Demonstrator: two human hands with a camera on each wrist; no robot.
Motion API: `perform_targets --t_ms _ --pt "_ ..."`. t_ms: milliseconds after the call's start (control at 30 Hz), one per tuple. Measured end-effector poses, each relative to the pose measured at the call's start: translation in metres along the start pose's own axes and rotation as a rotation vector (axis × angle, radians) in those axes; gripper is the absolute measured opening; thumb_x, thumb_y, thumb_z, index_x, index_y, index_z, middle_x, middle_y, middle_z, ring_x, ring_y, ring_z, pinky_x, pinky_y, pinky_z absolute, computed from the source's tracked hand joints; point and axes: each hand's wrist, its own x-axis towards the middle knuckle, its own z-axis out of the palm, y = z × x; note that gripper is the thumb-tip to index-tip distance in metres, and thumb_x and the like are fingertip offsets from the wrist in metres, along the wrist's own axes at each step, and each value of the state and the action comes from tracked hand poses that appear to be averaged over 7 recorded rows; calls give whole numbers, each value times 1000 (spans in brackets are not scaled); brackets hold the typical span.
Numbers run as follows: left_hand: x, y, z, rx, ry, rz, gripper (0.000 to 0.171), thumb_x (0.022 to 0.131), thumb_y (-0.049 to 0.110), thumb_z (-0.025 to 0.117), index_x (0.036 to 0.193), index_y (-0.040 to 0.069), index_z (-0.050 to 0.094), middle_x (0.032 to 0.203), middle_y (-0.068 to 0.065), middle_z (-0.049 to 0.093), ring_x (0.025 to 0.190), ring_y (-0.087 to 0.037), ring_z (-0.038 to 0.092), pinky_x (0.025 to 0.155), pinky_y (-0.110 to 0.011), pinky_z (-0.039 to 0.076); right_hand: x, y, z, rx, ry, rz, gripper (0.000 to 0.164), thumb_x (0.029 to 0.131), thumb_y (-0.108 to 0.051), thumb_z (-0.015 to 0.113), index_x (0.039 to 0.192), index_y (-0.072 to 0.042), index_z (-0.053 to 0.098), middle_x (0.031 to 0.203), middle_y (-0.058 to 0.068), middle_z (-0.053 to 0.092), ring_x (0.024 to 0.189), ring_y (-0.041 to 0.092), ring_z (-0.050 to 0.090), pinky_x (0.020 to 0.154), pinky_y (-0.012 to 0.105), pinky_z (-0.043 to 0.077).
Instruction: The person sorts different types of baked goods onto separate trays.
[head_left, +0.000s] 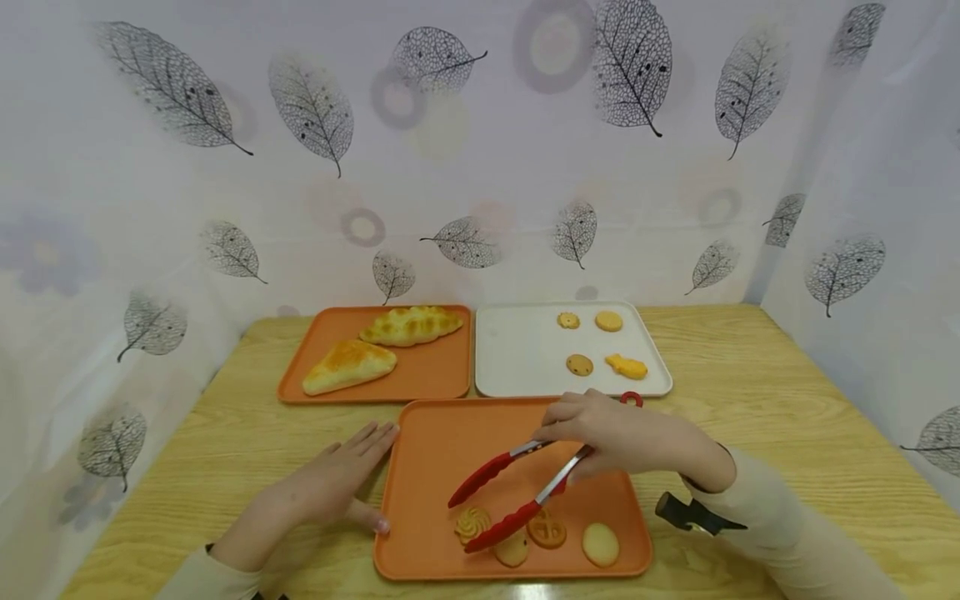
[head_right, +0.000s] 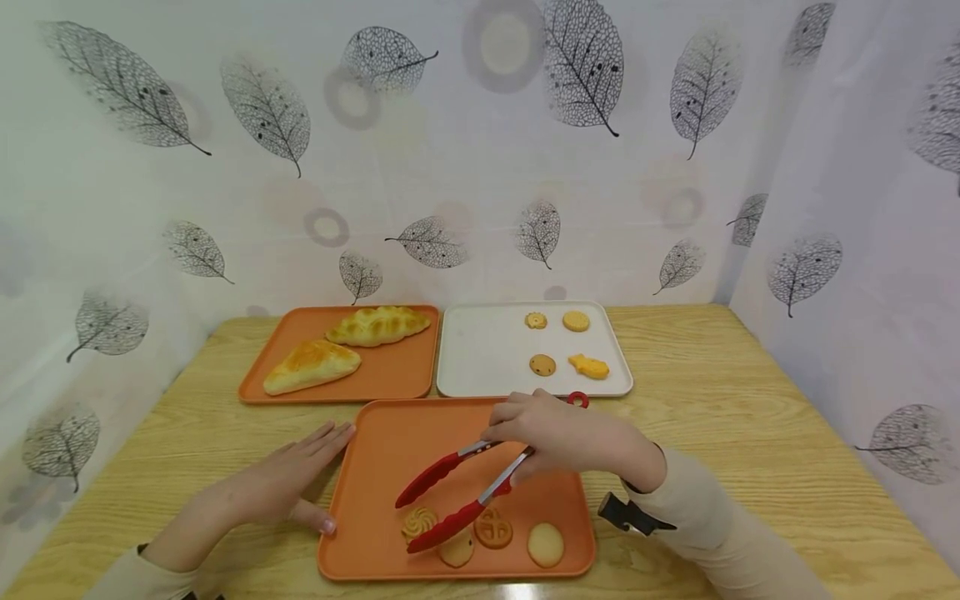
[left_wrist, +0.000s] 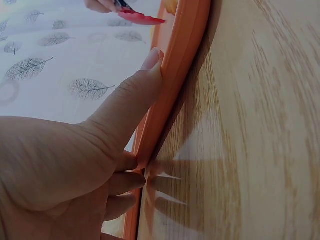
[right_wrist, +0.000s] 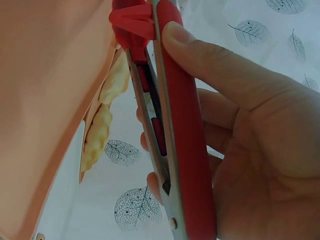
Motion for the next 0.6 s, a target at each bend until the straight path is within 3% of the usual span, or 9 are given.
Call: perform_targets --t_ms 300,433,600 --pt "-1 1 1 -4 -8 1 118 72 65 69 157 4 14 163 -20 15 150 -43 11 106 -75 21 -1 -4 3 -46 -45 28 46 79 -34 79 121 -18 68 103 -7 65 94 5 50 73 20 34" --pt "-1 2 2 -8 -9 -2 118 72 65 70 157 4 14 163 -19 14 150 -42 10 106 -75 21 -3 -4 2 -74 -10 22 45 79 -35 78 120 -18 69 104 -8 65 93 5 51 72 19 32" --pt "-2 3 3 5 7 13 119 72 64 70 156 3 14 162 -21 16 150 -44 12 105 -76 21 -8 1 -3 -92 48 48 46 78 -37 78 119 -17 69 108 -7 66 98 10 55 74 23 38"
